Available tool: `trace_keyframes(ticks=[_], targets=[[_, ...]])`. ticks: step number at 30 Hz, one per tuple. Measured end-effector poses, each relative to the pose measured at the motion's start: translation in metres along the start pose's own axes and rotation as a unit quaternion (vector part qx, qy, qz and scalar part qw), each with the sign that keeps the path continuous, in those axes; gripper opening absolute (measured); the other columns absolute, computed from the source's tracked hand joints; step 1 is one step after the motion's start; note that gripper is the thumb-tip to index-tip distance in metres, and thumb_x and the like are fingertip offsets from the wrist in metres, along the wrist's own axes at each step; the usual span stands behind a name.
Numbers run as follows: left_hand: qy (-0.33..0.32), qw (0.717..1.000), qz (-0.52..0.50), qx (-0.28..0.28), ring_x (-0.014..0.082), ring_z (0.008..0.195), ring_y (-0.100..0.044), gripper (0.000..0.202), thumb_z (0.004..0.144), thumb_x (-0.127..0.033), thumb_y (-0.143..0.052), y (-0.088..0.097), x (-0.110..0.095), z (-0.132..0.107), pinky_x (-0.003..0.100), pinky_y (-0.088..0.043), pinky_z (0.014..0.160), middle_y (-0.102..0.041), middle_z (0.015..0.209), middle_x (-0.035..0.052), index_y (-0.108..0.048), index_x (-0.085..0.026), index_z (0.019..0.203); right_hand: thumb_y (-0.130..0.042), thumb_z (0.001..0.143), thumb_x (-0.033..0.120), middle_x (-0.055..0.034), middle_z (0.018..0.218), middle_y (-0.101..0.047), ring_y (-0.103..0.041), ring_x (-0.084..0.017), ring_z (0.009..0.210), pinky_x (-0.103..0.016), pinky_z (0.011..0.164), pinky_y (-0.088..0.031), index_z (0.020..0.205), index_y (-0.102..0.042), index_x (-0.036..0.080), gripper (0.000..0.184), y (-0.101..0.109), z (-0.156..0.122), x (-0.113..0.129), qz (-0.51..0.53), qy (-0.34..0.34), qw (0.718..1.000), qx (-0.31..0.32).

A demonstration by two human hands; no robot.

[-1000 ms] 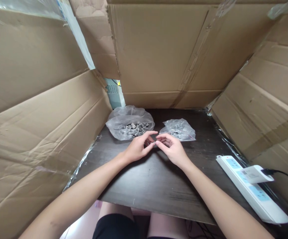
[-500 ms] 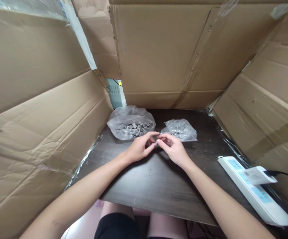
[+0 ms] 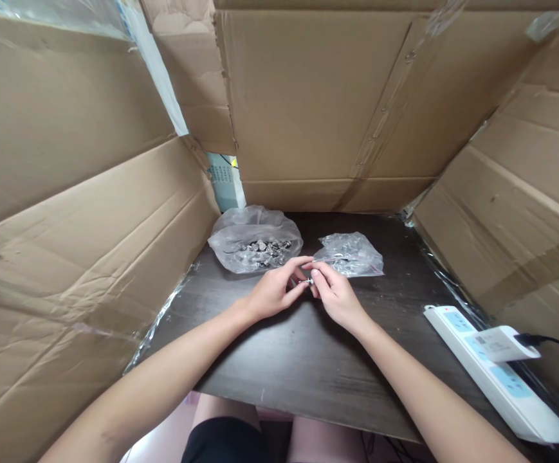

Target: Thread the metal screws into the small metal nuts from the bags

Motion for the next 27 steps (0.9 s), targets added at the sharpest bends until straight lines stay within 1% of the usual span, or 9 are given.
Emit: trace_keyframes(ticks=[4, 7, 10, 14, 18, 22, 25, 27], targets=[[0.02, 0.999, 0.014, -0.027, 0.0132, 0.076, -0.065, 0.052, 0.095, -0.021, -0.057, 0.007, 0.009, 0.001, 0.026, -0.055, 0.076, -0.069, 0.097, 0.0032, -0.043, -0.02, 0.146, -0.042, 0.1, 0.036, 0.0031, 0.059, -0.054, -0.052, -0.014, 0.055, -0.026, 0.058, -0.043, 0.123, -0.059, 0.016, 0.036, -0.009, -0.005, 0.004, 0.01, -0.017, 0.999, 0.034], [0.029, 0.998, 0.024, -0.043, 0.0127, 0.075, -0.065, 0.052, 0.094, -0.019, -0.057, 0.012, 0.012, 0.001, 0.025, -0.054, 0.074, -0.068, 0.095, 0.0021, -0.044, -0.02, 0.144, -0.045, 0.097, 0.032, 0.0031, 0.061, -0.057, -0.053, -0.014, 0.056, -0.026, 0.059, -0.044, 0.127, -0.059, 0.017, 0.036, -0.014, -0.007, 0.011, -0.007, 0.0, 0.998, 0.056], [0.032, 0.998, 0.028, -0.048, 0.0129, 0.077, -0.065, 0.051, 0.094, -0.019, -0.057, 0.014, 0.011, 0.001, 0.025, -0.054, 0.075, -0.068, 0.096, 0.0021, -0.044, -0.02, 0.144, -0.048, 0.095, 0.03, 0.0036, 0.061, -0.056, -0.052, -0.014, 0.057, -0.027, 0.061, -0.043, 0.128, -0.061, 0.016, 0.037, -0.013, -0.008, 0.016, -0.047, 0.02, 0.997, 0.049], [0.022, 0.998, 0.029, -0.048, 0.0131, 0.077, -0.066, 0.049, 0.096, -0.021, -0.058, 0.014, 0.007, 0.001, 0.026, -0.055, 0.077, -0.069, 0.097, 0.0027, -0.045, -0.02, 0.143, -0.05, 0.094, 0.031, 0.0032, 0.062, -0.057, -0.052, -0.014, 0.058, -0.028, 0.063, -0.045, 0.131, -0.061, 0.013, 0.043, -0.008, -0.006, 0.013, -0.076, 0.023, 0.996, 0.029], [0.023, 0.998, 0.041, -0.05, 0.0131, 0.077, -0.066, 0.049, 0.096, -0.022, -0.058, 0.016, 0.008, 0.001, 0.026, -0.055, 0.077, -0.07, 0.097, 0.0025, -0.045, -0.02, 0.143, -0.05, 0.093, 0.03, 0.0023, 0.064, -0.059, -0.053, -0.014, 0.059, -0.028, 0.064, -0.046, 0.135, -0.06, 0.012, 0.047, -0.008, -0.005, 0.01, -0.084, 0.019, 0.996, 0.034], [0.028, 0.997, 0.048, -0.048, 0.0138, 0.078, -0.066, 0.049, 0.096, -0.022, -0.058, 0.016, 0.01, 0.001, 0.026, -0.054, 0.077, -0.07, 0.098, 0.0033, -0.045, -0.02, 0.143, -0.051, 0.093, 0.029, 0.0017, 0.068, -0.063, -0.056, -0.014, 0.06, -0.028, 0.064, -0.047, 0.139, -0.058, 0.014, 0.049, -0.01, -0.005, 0.011, -0.09, 0.022, 0.995, 0.041], [0.023, 0.998, 0.043, -0.044, 0.0136, 0.078, -0.066, 0.049, 0.096, -0.023, -0.058, 0.014, 0.009, 0.001, 0.026, -0.054, 0.077, -0.07, 0.098, 0.0033, -0.045, -0.02, 0.143, -0.052, 0.093, 0.029, 0.001, 0.069, -0.065, -0.057, -0.015, 0.059, -0.028, 0.063, -0.047, 0.137, -0.059, 0.013, 0.047, -0.009, -0.004, 0.01, -0.096, 0.02, 0.994, 0.04], [0.021, 0.998, 0.038, -0.041, 0.0136, 0.078, -0.065, 0.048, 0.097, -0.024, -0.058, 0.013, 0.008, 0.001, 0.026, -0.054, 0.077, -0.069, 0.097, 0.0032, -0.046, -0.02, 0.143, -0.052, 0.093, 0.028, 0.0006, 0.068, -0.065, -0.057, -0.014, 0.058, -0.027, 0.061, -0.046, 0.129, -0.063, 0.013, 0.041, -0.007, -0.004, 0.009, -0.101, 0.017, 0.994, 0.039]])
Point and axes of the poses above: each hand's wrist, its own z-axis towards the middle knuckle, its own y-axis out of the back of the hand, x = y × z, the point moved 7 cm from there along z, towards the middle knuckle
